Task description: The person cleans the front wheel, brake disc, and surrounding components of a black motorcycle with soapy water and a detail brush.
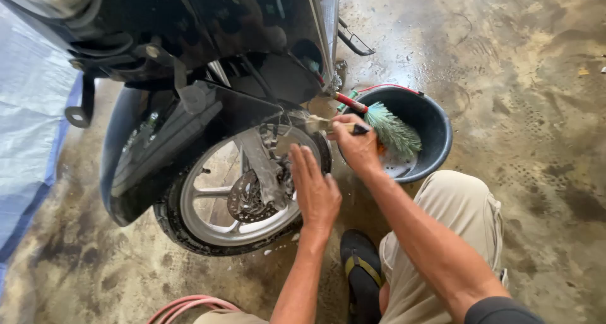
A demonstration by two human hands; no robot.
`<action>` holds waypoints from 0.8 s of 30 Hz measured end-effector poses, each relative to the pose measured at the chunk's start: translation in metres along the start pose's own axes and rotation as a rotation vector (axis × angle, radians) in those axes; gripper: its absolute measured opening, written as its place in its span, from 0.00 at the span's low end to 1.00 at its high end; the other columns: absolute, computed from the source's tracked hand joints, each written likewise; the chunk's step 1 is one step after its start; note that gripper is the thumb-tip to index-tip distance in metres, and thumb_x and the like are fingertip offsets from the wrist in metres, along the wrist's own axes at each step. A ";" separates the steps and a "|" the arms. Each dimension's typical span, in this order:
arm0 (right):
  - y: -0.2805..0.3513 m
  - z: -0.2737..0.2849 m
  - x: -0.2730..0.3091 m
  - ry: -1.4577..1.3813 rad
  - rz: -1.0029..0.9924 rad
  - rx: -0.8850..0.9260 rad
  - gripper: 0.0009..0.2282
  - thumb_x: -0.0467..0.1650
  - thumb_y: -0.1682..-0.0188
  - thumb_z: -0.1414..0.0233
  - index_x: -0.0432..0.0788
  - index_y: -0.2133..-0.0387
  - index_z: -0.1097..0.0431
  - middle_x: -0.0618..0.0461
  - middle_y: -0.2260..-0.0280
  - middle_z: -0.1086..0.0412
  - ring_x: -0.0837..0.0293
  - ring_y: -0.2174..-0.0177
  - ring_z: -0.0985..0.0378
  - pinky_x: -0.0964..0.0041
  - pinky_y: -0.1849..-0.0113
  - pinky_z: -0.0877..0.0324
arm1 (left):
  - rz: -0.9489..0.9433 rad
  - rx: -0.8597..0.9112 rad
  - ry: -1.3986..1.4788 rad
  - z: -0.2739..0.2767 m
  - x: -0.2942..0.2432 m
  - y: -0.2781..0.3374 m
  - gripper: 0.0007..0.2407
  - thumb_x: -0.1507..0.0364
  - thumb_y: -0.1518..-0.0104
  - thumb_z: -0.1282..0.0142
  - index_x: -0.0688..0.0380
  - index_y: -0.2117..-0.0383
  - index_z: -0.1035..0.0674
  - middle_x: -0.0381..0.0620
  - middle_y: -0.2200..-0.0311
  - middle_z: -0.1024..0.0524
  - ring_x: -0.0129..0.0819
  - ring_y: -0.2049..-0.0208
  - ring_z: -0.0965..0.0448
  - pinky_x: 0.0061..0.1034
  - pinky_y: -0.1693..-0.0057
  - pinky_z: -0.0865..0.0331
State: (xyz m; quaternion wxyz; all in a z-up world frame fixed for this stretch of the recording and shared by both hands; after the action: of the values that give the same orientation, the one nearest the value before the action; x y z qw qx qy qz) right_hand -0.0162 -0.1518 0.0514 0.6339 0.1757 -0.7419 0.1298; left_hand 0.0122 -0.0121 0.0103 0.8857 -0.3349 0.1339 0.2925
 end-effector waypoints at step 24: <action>-0.120 0.170 -0.210 1.604 -0.227 0.543 0.22 0.41 0.60 0.45 0.31 0.65 0.21 0.36 0.61 0.21 0.39 0.60 0.19 0.53 0.58 0.24 | 0.027 0.868 -0.298 -0.187 -0.054 0.019 0.25 0.61 0.36 0.54 0.69 0.41 0.20 0.68 0.32 0.33 0.59 0.25 0.47 0.56 0.23 0.74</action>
State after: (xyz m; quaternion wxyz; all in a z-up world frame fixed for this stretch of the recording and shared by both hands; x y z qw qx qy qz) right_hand -0.0889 -0.3107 -0.1865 0.9125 0.2496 0.0099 0.3240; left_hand -0.0499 -0.1496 -0.1139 0.9498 0.1145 0.1197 0.2656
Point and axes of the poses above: each hand's wrist, its own y-axis away from the middle knuckle, its own z-axis out of the back of the hand, x = y × z, the point moved 2 cm from there along -y, towards the middle knuckle
